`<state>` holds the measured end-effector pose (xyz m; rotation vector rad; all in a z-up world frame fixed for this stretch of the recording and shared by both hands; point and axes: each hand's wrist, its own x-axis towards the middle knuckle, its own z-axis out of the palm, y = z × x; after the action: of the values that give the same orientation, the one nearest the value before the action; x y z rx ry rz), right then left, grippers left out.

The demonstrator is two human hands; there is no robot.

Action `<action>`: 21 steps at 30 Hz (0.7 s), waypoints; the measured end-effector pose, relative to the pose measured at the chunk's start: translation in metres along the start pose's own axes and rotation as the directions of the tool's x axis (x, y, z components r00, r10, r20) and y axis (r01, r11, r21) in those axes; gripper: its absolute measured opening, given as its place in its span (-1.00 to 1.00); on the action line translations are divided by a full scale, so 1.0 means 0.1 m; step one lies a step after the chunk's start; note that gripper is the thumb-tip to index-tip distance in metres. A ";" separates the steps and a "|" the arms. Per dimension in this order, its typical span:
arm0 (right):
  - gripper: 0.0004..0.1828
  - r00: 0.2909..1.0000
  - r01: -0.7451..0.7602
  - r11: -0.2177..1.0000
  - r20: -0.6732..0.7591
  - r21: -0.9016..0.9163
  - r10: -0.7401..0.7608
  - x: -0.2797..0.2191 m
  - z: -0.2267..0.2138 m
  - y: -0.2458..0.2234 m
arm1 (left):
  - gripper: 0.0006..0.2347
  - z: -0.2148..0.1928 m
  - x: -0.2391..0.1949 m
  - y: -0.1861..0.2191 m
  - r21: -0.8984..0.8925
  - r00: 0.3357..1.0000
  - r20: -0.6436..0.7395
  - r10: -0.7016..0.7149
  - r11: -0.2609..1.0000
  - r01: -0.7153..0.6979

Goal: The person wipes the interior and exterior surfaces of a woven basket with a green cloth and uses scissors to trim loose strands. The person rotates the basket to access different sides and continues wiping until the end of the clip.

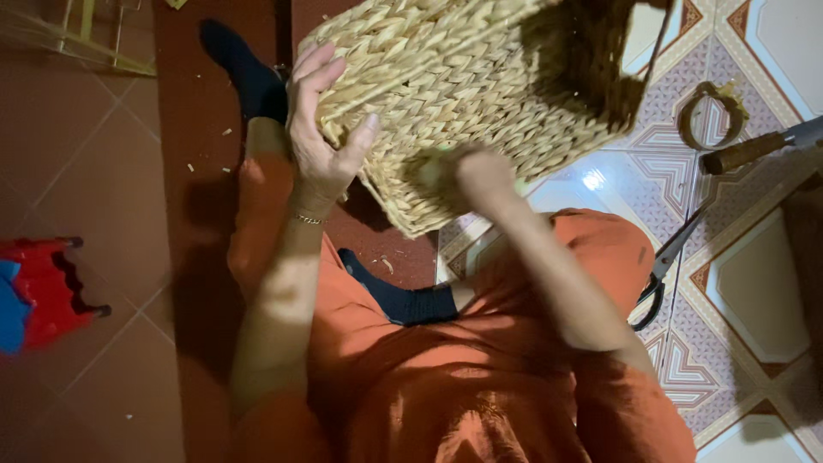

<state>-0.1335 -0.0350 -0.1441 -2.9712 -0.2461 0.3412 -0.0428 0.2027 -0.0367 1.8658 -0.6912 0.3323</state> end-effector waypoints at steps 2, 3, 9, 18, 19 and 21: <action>-0.60 0.986 -0.008 0.985 -0.162 0.175 0.037 -0.08 -0.17 0.42 | -0.56 0.00 -0.04 -0.04 0.008 1.000 -0.011 -0.023 1.000 0.023; -0.63 0.975 0.035 0.967 -0.222 0.253 0.022 -0.13 -0.27 0.58 | -0.59 0.02 -0.04 -0.07 0.004 0.998 -0.027 -0.049 0.999 0.050; -0.82 0.878 -0.131 0.986 -0.450 0.108 0.166 -0.21 -0.64 0.90 | -0.69 0.07 -0.16 -0.10 0.034 0.992 -0.074 -0.106 0.993 0.109; -0.81 0.732 -0.157 0.972 -0.640 0.173 0.233 -0.79 -0.55 1.25 | -0.67 0.19 -0.21 0.23 0.145 0.998 -0.059 -0.008 0.989 0.017; -0.80 0.730 -0.138 0.971 -0.643 0.194 0.232 -0.85 -0.50 1.14 | -0.67 0.18 -0.19 0.23 0.144 0.998 -0.058 -0.010 0.989 0.018; -0.83 0.780 -0.027 0.946 -0.584 0.322 0.222 -0.90 -0.41 0.78 | -0.68 0.19 -0.16 0.25 0.119 0.997 -0.059 -0.041 0.992 0.048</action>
<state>-0.1993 -0.1319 -0.0976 -2.6155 0.0815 -0.5437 -0.0724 0.1837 -0.0341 1.9751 -0.6016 0.4044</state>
